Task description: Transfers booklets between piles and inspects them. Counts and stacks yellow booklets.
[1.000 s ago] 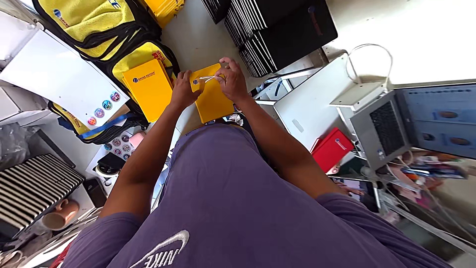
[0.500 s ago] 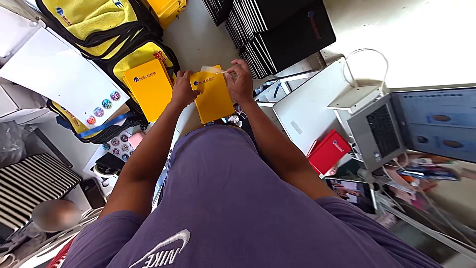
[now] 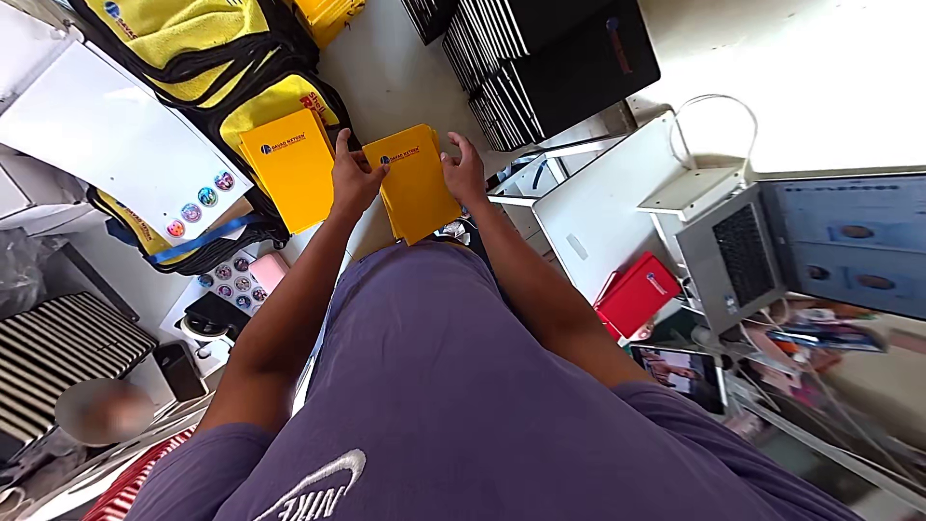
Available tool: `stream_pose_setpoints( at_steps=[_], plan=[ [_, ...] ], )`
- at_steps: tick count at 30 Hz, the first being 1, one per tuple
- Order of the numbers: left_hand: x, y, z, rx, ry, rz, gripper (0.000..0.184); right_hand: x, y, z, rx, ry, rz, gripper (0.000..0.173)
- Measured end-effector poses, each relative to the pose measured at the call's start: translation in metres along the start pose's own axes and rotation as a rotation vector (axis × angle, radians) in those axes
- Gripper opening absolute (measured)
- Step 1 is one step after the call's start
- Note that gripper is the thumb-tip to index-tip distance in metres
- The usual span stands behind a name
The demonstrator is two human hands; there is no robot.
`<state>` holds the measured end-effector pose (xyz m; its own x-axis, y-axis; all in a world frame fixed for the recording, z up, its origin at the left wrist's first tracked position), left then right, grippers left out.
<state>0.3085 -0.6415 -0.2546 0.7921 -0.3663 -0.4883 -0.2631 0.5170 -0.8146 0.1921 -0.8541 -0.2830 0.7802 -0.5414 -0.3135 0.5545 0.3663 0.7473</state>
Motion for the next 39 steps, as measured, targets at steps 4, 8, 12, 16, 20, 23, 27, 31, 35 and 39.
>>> stream_pose_setpoints(
  at_steps=[4,8,12,16,20,23,27,31,35,39],
  plan=[
    [-0.012,0.000,-0.004,-0.230,-0.052,-0.047,0.041,0.002,0.007,-0.004,0.017,-0.013,0.057,0.046],
    [-0.017,0.010,0.025,-0.289,-0.234,-0.197,0.044,0.005,0.017,0.004,-0.095,0.032,0.125,0.040],
    [-0.010,0.023,0.088,-0.168,-0.398,-0.234,0.039,0.007,0.022,0.000,-0.241,0.086,0.195,0.030],
    [0.007,0.041,0.141,-0.192,-0.537,-0.109,0.038,0.009,0.031,-0.006,-0.313,0.080,0.214,0.025],
    [0.017,0.054,0.168,-0.167,-0.529,-0.036,0.038,0.008,0.036,-0.005,-0.353,0.092,0.203,0.020],
    [0.027,0.059,0.174,-0.125,-0.500,-0.016,0.041,0.006,0.038,-0.005,-0.350,0.090,0.205,0.021],
    [0.031,0.052,0.167,0.044,-0.519,0.001,0.057,0.006,0.038,-0.008,-0.368,0.067,0.217,0.022],
    [0.019,0.026,0.151,0.318,-0.545,-0.047,0.068,0.007,0.039,-0.007,-0.381,0.075,0.224,0.020],
    [0.000,-0.012,0.113,0.436,-0.343,-0.196,0.057,0.012,0.042,-0.005,-0.393,0.121,0.179,0.022],
    [0.000,-0.026,0.046,0.497,-0.017,-0.359,0.039,0.019,0.044,-0.006,-0.383,0.176,0.131,0.024]
  ],
)
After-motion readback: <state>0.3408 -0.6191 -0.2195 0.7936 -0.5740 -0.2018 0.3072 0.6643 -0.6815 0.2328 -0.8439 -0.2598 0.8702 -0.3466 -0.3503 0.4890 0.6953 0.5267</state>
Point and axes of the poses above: each hand's wrist, its own x-axis towards the middle knuckle, its own z-axis out of the back of the hand, y = z × x, the point moved 1 cm from there along x, towards the middle knuckle, and after that the axes turned 3 degrees about z, right-handed, at the moved point
